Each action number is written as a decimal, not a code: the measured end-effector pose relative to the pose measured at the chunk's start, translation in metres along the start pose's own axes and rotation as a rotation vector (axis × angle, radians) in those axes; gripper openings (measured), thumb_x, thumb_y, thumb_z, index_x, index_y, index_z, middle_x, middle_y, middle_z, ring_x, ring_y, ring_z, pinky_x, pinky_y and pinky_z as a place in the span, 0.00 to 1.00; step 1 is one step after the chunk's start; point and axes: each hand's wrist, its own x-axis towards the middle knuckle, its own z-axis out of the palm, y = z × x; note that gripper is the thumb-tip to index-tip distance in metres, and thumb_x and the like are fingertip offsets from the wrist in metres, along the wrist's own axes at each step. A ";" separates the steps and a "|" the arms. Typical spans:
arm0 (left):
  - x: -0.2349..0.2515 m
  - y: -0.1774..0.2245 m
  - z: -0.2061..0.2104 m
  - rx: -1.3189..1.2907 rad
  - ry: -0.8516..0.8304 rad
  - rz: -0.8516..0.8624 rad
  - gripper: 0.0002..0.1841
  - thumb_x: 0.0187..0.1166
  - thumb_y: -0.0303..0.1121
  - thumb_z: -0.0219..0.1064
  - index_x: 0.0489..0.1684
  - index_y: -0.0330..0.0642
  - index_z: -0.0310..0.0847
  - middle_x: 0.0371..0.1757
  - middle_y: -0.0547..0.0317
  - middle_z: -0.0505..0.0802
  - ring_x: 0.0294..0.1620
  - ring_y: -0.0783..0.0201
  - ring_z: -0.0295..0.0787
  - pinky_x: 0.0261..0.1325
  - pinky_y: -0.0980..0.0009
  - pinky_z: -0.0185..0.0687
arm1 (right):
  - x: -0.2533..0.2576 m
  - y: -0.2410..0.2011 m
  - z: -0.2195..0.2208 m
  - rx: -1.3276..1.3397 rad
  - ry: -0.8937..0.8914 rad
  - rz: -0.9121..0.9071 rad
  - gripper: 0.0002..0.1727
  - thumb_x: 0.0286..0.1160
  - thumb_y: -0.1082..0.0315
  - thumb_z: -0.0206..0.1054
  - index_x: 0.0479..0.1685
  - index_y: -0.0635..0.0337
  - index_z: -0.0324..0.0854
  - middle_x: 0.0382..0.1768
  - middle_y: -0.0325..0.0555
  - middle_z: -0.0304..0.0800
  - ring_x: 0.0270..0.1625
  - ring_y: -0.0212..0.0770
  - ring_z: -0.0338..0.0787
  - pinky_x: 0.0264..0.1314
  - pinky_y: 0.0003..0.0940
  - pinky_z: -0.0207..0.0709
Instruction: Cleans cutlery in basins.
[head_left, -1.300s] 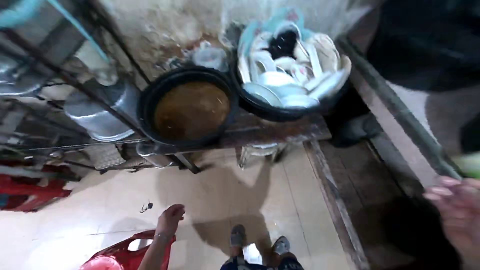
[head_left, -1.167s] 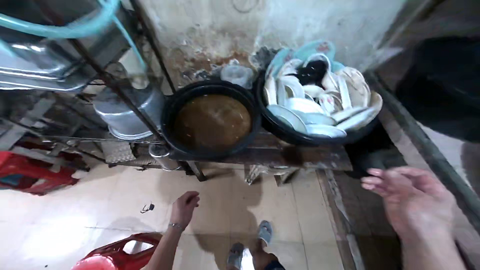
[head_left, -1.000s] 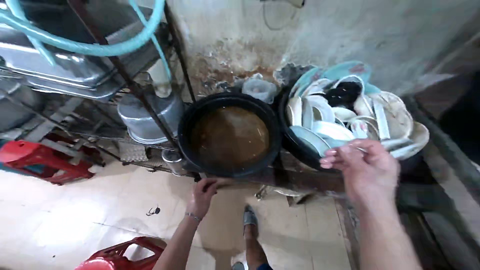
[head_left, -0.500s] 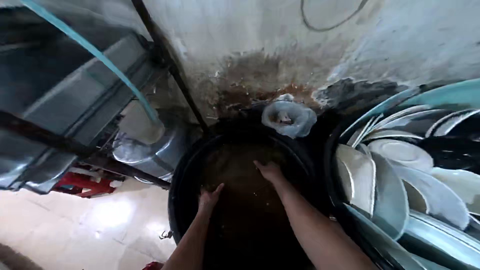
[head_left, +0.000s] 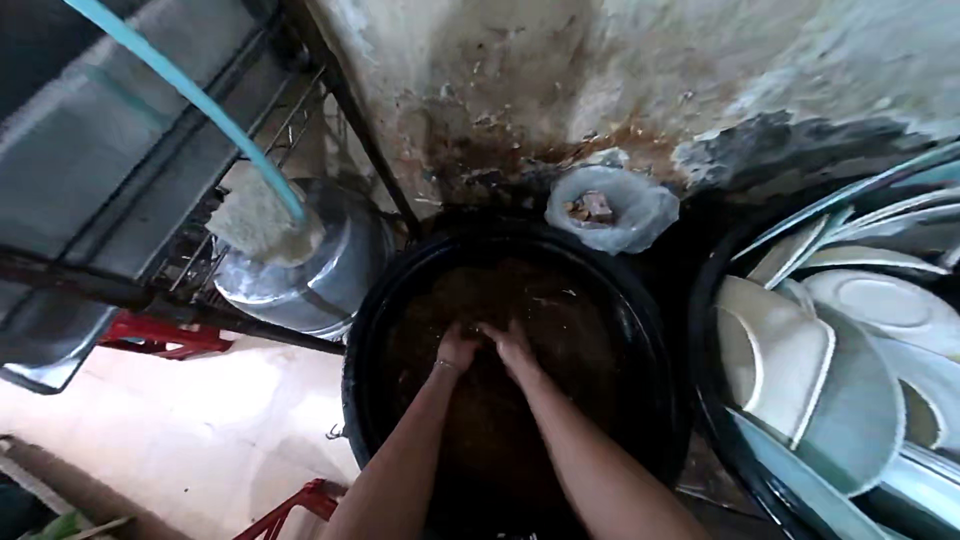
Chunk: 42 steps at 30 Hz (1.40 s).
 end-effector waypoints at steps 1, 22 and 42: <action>-0.006 -0.004 0.003 -0.048 -0.030 0.070 0.31 0.81 0.33 0.73 0.84 0.38 0.70 0.79 0.39 0.82 0.80 0.45 0.79 0.83 0.45 0.71 | -0.009 0.002 -0.002 0.050 -0.011 -0.004 0.40 0.75 0.57 0.77 0.86 0.56 0.65 0.81 0.57 0.75 0.82 0.53 0.75 0.82 0.57 0.70; -0.015 -0.009 -0.067 -0.560 -0.443 0.305 0.20 0.82 0.23 0.65 0.73 0.34 0.77 0.56 0.46 0.93 0.48 0.57 0.93 0.53 0.60 0.91 | -0.108 -0.028 -0.040 0.705 -0.186 -0.185 0.30 0.90 0.60 0.30 0.75 0.64 0.70 0.70 0.57 0.84 0.70 0.52 0.86 0.74 0.50 0.79; 0.047 0.013 -0.055 0.549 -0.193 0.516 0.24 0.81 0.31 0.69 0.76 0.40 0.79 0.76 0.39 0.83 0.79 0.40 0.78 0.82 0.41 0.71 | -0.099 -0.018 -0.082 -0.696 0.388 0.179 0.42 0.79 0.39 0.68 0.84 0.60 0.70 0.77 0.67 0.77 0.80 0.66 0.77 0.80 0.69 0.69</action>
